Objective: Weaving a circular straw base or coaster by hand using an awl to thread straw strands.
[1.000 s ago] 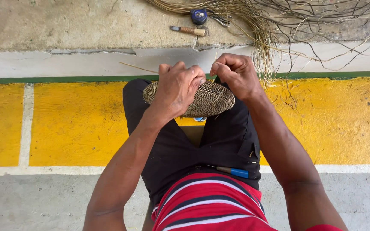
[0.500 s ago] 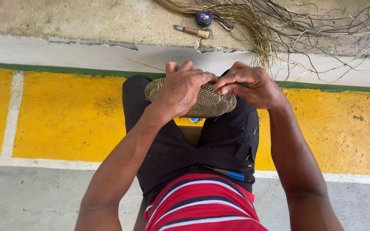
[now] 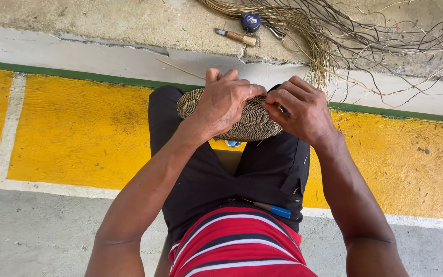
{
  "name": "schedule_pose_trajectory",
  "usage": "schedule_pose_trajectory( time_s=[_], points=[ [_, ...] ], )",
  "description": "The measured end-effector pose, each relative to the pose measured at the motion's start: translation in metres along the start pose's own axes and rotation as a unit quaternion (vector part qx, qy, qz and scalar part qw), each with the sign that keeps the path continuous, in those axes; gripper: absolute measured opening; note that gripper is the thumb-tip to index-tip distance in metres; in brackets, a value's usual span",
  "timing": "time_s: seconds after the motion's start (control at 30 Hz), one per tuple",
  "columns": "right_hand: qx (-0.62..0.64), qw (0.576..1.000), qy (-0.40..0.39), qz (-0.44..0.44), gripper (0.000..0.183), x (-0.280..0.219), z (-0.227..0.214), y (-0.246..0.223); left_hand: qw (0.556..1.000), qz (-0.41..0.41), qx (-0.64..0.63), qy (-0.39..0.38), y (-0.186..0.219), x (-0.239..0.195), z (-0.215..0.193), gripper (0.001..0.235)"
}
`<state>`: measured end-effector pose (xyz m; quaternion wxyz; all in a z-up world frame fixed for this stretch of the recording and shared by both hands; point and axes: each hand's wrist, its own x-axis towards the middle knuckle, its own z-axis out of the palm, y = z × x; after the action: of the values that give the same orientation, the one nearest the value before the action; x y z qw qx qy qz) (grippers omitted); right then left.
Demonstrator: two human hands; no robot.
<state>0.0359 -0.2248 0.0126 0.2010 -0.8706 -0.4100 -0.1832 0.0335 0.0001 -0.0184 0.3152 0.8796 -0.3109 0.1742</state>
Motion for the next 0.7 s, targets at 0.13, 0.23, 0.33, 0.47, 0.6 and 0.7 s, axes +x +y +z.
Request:
schedule_pose_trajectory(
  time_s=[0.13,0.23,0.33,0.47,0.6,0.7],
  points=[
    [0.003,1.000,-0.004,0.000,0.021,0.002,-0.001,-0.002,1.000,-0.002,0.017,-0.017,0.001,0.002,-0.001,0.025],
    [-0.019,1.000,-0.010,0.010,0.021,0.002,0.001,-0.004,1.000,0.002,0.026,-0.016,0.001,0.002,-0.002,0.027],
    [-0.046,0.999,-0.020,0.013,0.021,0.004,0.006,-0.009,0.999,0.001,0.033,-0.019,0.000,0.000,0.001,0.028],
    [0.208,0.968,-0.057,0.132,0.025,0.010,0.005,-0.002,1.000,0.017,0.022,-0.006,-0.011,-0.005,0.004,0.023],
    [0.257,0.953,-0.084,0.140,0.010,0.005,0.020,0.046,0.998,0.033,0.043,0.020,0.001,-0.005,-0.003,0.027],
    [0.244,0.961,-0.127,0.012,0.030,0.019,0.014,0.042,0.997,0.052,0.045,0.028,0.001,-0.006,-0.004,0.026]
  ],
)
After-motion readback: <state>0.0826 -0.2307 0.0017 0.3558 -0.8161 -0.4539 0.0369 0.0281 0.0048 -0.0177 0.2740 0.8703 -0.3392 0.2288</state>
